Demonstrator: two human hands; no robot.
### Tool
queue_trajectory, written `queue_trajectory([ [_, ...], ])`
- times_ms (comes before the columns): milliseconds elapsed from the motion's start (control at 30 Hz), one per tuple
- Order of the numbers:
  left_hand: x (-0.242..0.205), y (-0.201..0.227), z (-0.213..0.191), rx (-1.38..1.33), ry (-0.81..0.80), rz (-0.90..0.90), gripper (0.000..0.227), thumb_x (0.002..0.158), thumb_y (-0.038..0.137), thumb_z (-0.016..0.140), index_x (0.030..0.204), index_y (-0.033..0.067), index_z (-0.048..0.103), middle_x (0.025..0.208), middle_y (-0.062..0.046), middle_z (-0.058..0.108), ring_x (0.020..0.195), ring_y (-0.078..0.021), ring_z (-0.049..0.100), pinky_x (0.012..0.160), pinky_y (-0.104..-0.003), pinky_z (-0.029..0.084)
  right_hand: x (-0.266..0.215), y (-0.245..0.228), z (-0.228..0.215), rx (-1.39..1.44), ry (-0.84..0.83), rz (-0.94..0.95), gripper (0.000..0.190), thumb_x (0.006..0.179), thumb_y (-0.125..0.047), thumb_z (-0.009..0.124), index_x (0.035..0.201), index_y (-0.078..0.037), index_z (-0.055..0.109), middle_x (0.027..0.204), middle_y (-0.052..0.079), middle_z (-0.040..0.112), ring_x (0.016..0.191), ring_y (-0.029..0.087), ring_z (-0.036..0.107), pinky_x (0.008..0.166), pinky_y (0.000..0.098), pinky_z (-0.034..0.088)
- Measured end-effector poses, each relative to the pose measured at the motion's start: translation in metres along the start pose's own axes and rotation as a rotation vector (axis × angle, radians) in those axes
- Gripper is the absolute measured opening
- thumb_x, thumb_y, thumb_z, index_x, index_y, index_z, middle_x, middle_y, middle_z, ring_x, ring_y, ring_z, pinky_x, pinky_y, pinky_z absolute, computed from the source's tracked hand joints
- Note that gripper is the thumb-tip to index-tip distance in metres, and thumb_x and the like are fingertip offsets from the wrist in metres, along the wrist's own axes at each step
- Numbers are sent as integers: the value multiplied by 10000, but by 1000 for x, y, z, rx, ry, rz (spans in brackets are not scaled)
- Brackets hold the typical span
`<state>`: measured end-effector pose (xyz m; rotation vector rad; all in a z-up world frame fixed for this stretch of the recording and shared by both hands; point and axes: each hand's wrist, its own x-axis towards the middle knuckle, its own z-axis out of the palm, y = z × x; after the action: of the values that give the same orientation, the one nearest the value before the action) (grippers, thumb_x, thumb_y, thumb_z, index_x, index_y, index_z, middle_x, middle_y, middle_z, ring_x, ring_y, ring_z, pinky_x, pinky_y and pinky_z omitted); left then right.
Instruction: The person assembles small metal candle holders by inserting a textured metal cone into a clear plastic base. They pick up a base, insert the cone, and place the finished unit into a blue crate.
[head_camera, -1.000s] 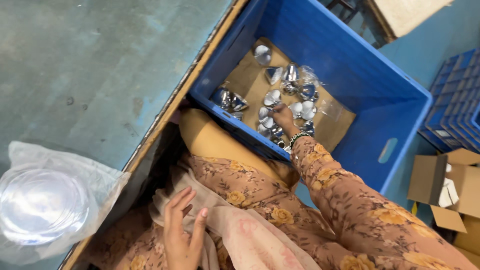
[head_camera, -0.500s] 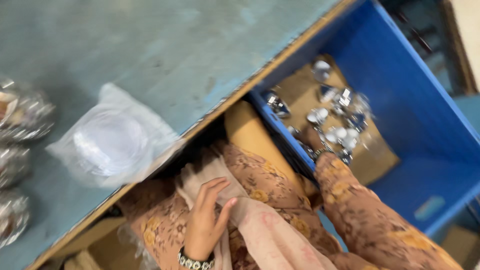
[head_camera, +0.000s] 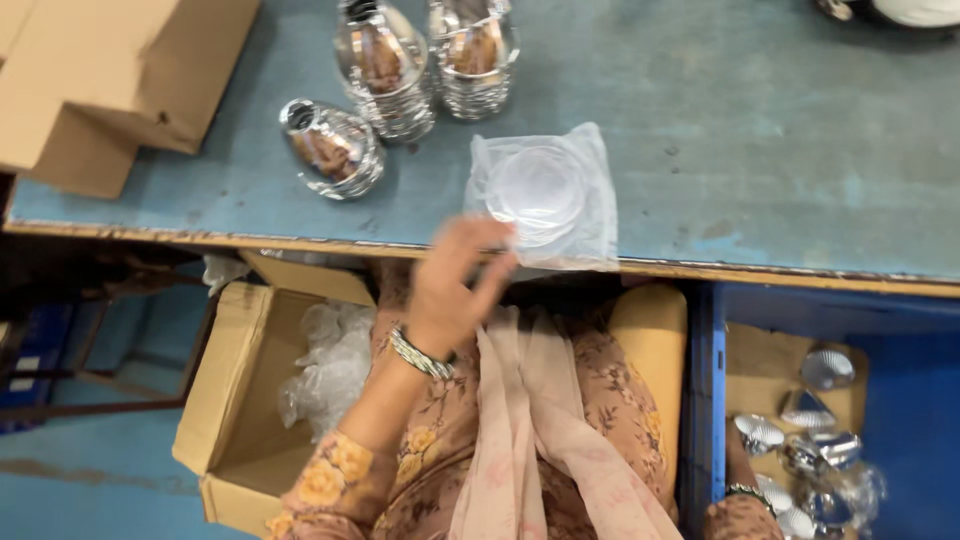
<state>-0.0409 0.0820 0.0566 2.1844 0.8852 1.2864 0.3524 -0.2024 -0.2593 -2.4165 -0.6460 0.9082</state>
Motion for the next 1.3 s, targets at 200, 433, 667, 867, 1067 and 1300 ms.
queue_trajectory([
  [200,32,-61,-86,314,431,-237,829,919,394,908,1499,29,441,1392,-176,480,1240,-307,491,1044,-431,462,-10,24,-12,260,32,-94,400,1006,-232,618,1302,35,648,1089,172,744,919,220,677,803,340,541],
  [433,43,-133,-102,76,196,-384,772,857,332,912,1450,87,485,1365,-111,573,1299,-268,561,1140,-407,461,-15,-6,-31,462,121,-14,327,1045,-200,620,1302,2,640,1166,137,711,994,222,685,828,352,553],
  [667,36,-128,-105,-366,526,-265,656,988,173,822,1471,96,385,1380,-87,549,1249,-241,560,1090,-406,482,-37,-47,-40,680,333,-198,205,1075,-145,624,1212,7,627,1105,137,718,943,226,713,805,333,562],
  [867,-36,-49,-32,-1452,146,-775,886,918,672,543,1567,107,331,1553,-121,473,1388,-316,516,1145,-529,437,-114,-198,-4,720,190,-748,310,1077,-201,661,1317,-25,574,1174,133,700,1096,179,688,1001,318,558],
  [1067,-97,5,48,-1387,-227,-1401,644,1038,518,349,1429,26,490,1404,-173,577,1261,-312,588,1066,-467,475,-189,-298,16,454,-180,-1178,1102,756,-383,942,1596,-121,280,1647,192,404,1542,330,431,1283,460,393],
  [1300,-98,4,40,-1061,-631,-1057,544,1013,435,428,1409,79,542,1346,-69,652,1209,-162,618,1040,-331,498,-206,-281,16,662,-195,-893,1218,682,-486,945,1596,-56,265,1585,204,504,1431,315,563,1225,434,459],
])
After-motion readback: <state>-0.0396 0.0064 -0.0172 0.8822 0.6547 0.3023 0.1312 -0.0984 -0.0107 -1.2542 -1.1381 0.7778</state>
